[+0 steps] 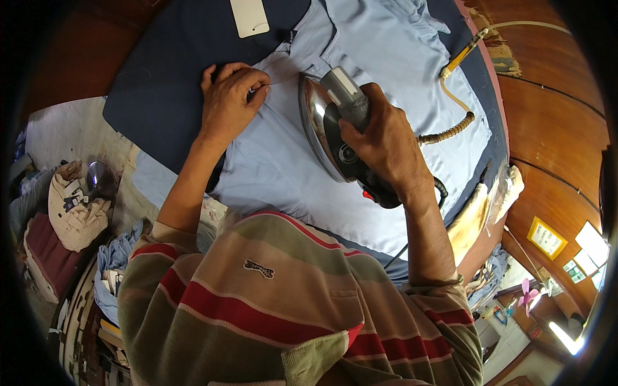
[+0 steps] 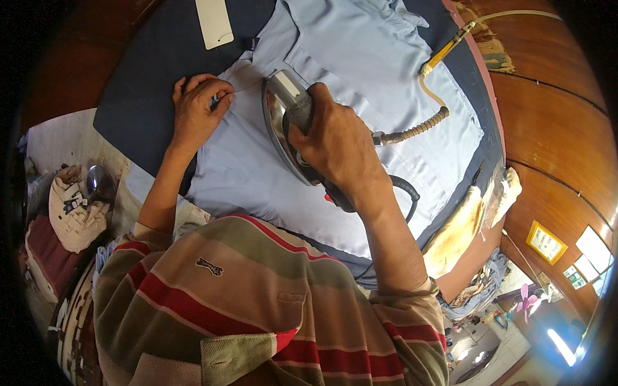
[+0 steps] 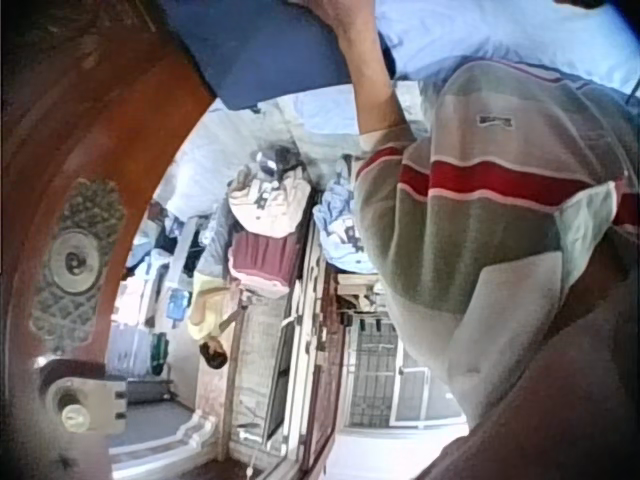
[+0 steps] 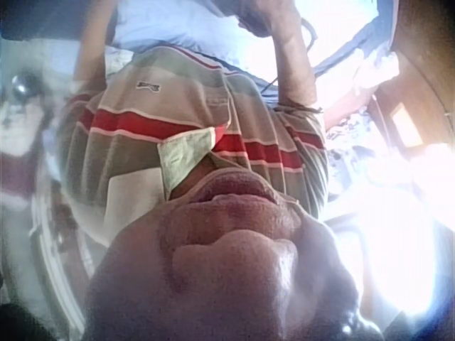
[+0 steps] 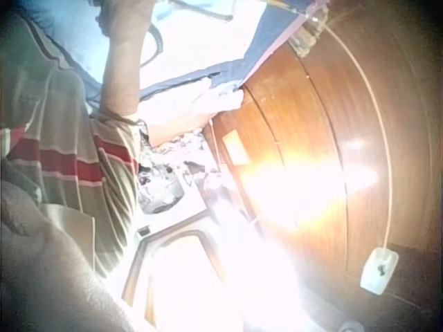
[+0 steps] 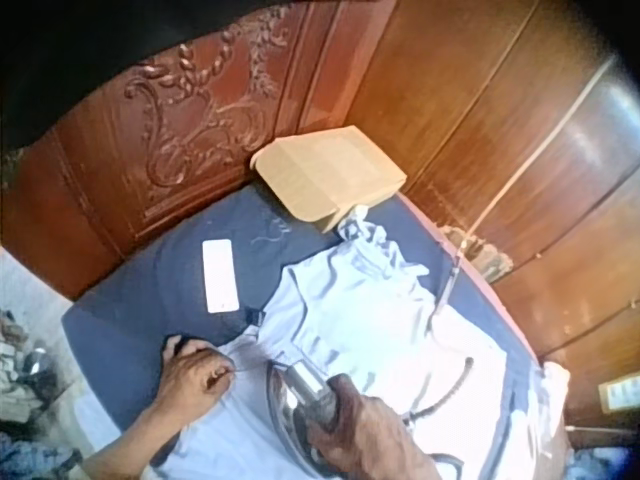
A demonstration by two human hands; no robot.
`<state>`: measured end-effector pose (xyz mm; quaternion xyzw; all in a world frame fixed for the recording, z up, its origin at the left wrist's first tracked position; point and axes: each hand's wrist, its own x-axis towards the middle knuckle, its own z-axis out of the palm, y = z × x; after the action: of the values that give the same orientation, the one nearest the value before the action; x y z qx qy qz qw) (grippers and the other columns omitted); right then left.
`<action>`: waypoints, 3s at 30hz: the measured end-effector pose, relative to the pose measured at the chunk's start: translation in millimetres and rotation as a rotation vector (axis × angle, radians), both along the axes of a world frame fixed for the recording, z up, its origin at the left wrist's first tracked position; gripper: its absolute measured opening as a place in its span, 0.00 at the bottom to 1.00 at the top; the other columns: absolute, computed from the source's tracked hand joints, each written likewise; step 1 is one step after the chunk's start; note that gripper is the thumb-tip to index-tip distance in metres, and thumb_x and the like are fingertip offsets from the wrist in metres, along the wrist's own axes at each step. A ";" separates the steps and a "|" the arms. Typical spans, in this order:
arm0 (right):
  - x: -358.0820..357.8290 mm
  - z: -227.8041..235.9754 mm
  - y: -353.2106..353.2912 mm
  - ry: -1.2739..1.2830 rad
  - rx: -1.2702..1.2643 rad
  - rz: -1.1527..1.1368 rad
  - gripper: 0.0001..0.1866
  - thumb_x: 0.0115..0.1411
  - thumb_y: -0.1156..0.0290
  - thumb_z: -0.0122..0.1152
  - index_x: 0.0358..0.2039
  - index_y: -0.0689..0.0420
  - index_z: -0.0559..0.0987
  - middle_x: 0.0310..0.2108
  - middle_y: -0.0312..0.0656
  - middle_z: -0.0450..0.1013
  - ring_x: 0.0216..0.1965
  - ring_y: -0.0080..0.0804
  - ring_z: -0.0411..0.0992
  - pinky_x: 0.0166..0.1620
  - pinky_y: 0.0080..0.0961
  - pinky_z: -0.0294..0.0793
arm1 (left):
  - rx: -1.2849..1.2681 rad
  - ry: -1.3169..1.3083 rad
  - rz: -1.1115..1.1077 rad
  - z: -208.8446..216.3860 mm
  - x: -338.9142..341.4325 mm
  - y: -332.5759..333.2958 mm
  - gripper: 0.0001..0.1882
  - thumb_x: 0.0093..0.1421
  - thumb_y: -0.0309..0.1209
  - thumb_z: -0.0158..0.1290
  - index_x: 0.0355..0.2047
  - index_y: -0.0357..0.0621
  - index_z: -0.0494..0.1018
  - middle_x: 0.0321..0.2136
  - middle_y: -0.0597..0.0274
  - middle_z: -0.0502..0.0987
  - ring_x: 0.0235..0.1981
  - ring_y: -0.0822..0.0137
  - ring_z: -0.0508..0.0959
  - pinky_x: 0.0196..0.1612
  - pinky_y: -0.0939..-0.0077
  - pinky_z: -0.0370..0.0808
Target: The person irons a blue shirt on a padded table using a steam iron, adjusts the collar and front panels, and uses snips to trim loose threads.
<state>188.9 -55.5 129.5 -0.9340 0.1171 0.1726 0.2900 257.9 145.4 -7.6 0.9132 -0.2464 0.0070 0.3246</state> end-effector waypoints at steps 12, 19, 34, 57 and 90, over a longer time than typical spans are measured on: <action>-34.6 -3.9 -0.6 -0.070 0.047 -0.202 0.20 0.51 0.66 0.58 0.40 0.65 0.65 0.25 0.61 0.72 0.30 0.59 0.72 0.33 0.45 0.70 | -0.018 -0.029 0.011 0.1 -0.5 -1.7 0.06 0.49 0.30 0.57 0.29 0.51 0.75 0.25 0.72 0.74 0.45 0.68 0.71 0.56 0.57 0.51; -31.4 -0.8 -4.5 -0.078 0.014 -0.279 0.19 0.52 0.66 0.56 0.39 0.66 0.65 0.25 0.60 0.72 0.30 0.58 0.72 0.35 0.43 0.70 | 0.052 -0.142 -0.008 4.2 -2.3 -10.7 0.12 0.51 0.26 0.53 0.37 0.51 0.74 0.35 0.71 0.75 0.46 0.69 0.71 0.56 0.56 0.51; -184.1 -2.4 -131.4 -0.151 0.019 -0.424 0.23 0.51 0.66 0.61 0.42 0.67 0.68 0.28 0.52 0.72 0.30 0.36 0.72 0.34 0.32 0.69 | 0.490 -0.270 -0.472 0.1 -17.3 -53.2 0.30 0.61 0.42 0.43 0.63 0.58 0.50 0.65 0.66 0.48 0.64 0.67 0.51 0.60 0.54 0.48; -390.0 -25.1 -448.7 -0.306 -0.990 -0.488 0.34 0.49 0.61 0.62 0.58 0.52 0.62 0.55 0.49 0.62 0.54 0.45 0.62 0.53 0.40 0.62 | 0.041 -0.298 -0.019 0.6 -154.1 -70.3 0.17 0.55 0.31 0.50 0.46 0.49 0.71 0.46 0.62 0.72 0.47 0.60 0.71 0.49 0.61 0.65; 48.9 -107.6 -39.2 -0.524 -0.053 0.444 0.09 0.55 0.70 0.57 0.37 0.55 0.77 0.36 0.41 0.72 0.39 0.41 0.69 0.44 0.33 0.67 | 0.016 -0.091 0.083 -1.7 -25.5 -56.7 0.06 0.53 0.28 0.53 0.31 0.47 0.68 0.26 0.65 0.76 0.31 0.65 0.76 0.43 0.67 0.63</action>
<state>237.8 -94.7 22.0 -0.9565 -0.1632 -0.0173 0.2412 232.4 88.7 -9.2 0.9239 -0.2230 0.0600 0.3050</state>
